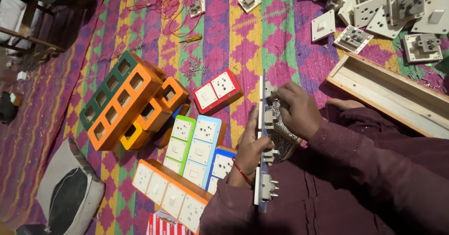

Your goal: The person sits on a patterned mat and assembles multi-gang electrical switch plates. They pick up a switch plate, insert metal screws into the back terminals, and tighten them by hand. The person handles several switch plates in different colors, including orange and blue, and places completed units aside.

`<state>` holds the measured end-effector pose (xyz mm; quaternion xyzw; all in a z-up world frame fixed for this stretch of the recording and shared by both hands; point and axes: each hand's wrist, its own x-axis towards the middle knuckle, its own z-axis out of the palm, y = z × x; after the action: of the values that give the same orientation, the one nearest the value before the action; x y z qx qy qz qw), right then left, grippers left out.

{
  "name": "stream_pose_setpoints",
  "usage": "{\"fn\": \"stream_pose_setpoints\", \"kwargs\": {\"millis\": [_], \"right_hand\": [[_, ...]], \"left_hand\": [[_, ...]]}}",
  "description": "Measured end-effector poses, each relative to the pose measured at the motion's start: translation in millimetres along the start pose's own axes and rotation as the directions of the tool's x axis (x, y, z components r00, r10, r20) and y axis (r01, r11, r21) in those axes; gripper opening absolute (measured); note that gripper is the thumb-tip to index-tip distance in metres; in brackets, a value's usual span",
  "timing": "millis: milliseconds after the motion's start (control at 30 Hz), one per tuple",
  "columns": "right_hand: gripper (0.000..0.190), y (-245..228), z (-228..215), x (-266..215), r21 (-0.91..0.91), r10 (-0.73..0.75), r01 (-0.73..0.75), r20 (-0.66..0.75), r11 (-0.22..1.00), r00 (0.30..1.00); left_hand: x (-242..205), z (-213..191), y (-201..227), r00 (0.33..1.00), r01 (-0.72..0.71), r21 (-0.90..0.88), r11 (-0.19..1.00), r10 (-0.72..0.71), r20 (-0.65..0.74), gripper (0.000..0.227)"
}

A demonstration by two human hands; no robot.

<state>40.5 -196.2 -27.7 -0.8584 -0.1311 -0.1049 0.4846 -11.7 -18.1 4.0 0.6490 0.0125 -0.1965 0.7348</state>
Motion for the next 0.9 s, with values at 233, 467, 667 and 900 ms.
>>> {"fn": "stream_pose_setpoints", "kwargs": {"millis": [233,467,667,900], "right_hand": [[0.046,-18.2,-5.0,-3.2,-0.108,-0.203,0.199,-0.022,0.974,0.979],[0.036,13.6,6.6,-14.7,-0.224,-0.096,0.1,0.025,0.969,0.995],[0.027,70.6,46.0,-20.1,-0.581,0.373,0.043,0.576,0.813,0.728],[0.027,89.1,50.6,-24.2,-0.427,0.247,0.059,0.623,0.902,0.742]], "left_hand": [[0.3,-0.9,-0.1,1.0,0.02,-0.041,0.999,-0.021,-0.022,0.093],[0.5,-6.3,-6.7,1.0,0.005,-0.114,0.993,-0.007,-0.018,0.089],[7.7,-15.8,-8.8,0.998,0.011,-0.067,0.998,-0.015,-0.063,0.088],[10.9,-26.4,5.5,0.996,-0.089,-0.085,0.992,0.088,-0.011,0.09]]}}
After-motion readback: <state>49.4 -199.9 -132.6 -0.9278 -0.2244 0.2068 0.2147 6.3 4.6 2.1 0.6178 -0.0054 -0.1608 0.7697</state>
